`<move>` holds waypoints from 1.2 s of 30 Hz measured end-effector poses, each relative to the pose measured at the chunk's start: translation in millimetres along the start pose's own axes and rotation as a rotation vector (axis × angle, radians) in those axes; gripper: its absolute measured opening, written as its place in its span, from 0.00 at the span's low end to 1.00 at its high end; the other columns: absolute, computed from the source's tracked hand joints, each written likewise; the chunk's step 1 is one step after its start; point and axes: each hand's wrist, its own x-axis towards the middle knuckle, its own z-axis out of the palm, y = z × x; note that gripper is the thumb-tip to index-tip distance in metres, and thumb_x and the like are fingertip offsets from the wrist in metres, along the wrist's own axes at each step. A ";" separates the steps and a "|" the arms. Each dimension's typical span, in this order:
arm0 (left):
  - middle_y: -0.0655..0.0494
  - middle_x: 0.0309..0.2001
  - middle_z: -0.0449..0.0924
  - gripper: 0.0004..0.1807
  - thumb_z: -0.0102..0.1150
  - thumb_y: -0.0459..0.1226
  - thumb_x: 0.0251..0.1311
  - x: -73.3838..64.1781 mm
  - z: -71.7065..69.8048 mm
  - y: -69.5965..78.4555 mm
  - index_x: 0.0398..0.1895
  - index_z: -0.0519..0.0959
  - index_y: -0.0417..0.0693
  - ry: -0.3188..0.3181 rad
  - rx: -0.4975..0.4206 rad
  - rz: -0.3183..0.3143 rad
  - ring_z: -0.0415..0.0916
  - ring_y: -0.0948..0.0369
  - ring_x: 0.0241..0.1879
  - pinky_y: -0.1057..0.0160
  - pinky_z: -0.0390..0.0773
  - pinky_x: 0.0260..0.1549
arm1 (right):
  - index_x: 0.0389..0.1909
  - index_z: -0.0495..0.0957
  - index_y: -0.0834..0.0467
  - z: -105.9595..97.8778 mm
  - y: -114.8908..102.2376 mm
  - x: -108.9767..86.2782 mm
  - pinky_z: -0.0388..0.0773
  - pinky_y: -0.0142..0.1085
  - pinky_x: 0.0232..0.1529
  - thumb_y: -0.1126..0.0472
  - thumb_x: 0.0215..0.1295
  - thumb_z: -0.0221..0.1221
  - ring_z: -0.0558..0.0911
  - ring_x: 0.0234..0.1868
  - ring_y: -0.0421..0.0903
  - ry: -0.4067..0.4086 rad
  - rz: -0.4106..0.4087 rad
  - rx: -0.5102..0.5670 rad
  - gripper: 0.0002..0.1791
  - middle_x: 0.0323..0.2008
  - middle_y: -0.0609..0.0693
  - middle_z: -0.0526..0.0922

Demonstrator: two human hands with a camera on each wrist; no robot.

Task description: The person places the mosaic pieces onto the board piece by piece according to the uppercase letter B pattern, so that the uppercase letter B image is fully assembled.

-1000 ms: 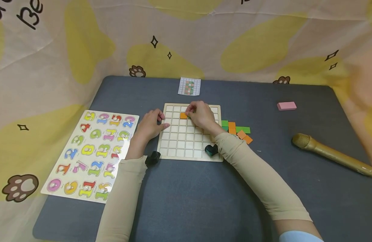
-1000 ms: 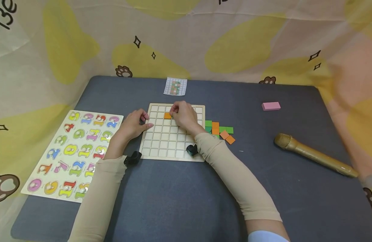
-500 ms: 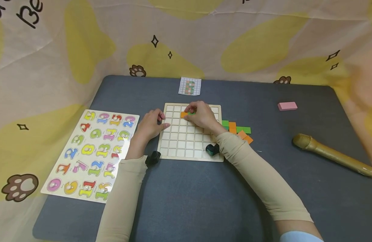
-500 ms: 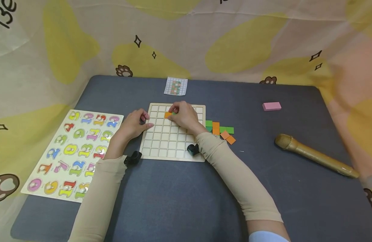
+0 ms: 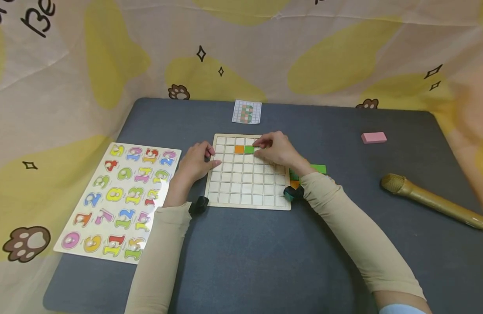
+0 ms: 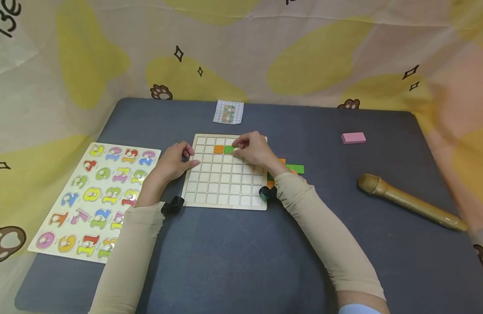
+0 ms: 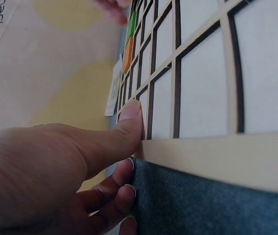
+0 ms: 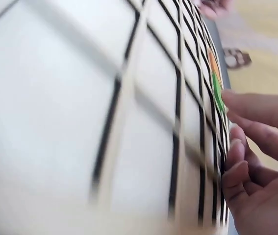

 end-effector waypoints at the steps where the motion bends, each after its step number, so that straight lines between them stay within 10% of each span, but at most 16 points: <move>1: 0.45 0.51 0.71 0.18 0.67 0.44 0.72 0.1 0.0 0.2 0.52 0.72 0.44 -0.001 0.002 -0.001 0.66 0.47 0.53 0.47 0.68 0.53 | 0.51 0.88 0.60 -6.2 4.3 -2.8 0.70 0.38 0.42 0.62 0.69 0.70 0.75 0.40 0.49 -0.001 0.008 -0.004 0.12 0.40 0.53 0.82; 15: 0.44 0.52 0.72 0.18 0.67 0.44 0.73 -0.8 0.9 0.4 0.53 0.72 0.44 0.001 0.003 -0.008 0.67 0.47 0.54 0.45 0.69 0.55 | 0.54 0.86 0.61 -70.0 56.8 -45.0 0.72 0.35 0.43 0.58 0.73 0.68 0.76 0.43 0.51 -0.031 0.051 -0.116 0.14 0.42 0.57 0.82; 26: 0.44 0.52 0.72 0.18 0.67 0.44 0.73 -1.8 0.2 2.5 0.53 0.72 0.43 0.006 -0.001 -0.009 0.67 0.47 0.55 0.45 0.69 0.56 | 0.62 0.79 0.61 -65.5 59.8 -54.9 0.66 0.53 0.60 0.59 0.65 0.75 0.68 0.57 0.59 -0.136 0.013 -0.181 0.27 0.58 0.62 0.70; 36: 0.44 0.52 0.72 0.18 0.67 0.44 0.73 -2.2 0.1 3.0 0.53 0.73 0.44 0.011 0.000 0.000 0.68 0.47 0.53 0.46 0.69 0.54 | 0.59 0.72 0.63 -67.1 57.1 -50.6 0.69 0.47 0.51 0.63 0.69 0.71 0.71 0.49 0.57 -0.090 0.025 -0.170 0.23 0.52 0.61 0.74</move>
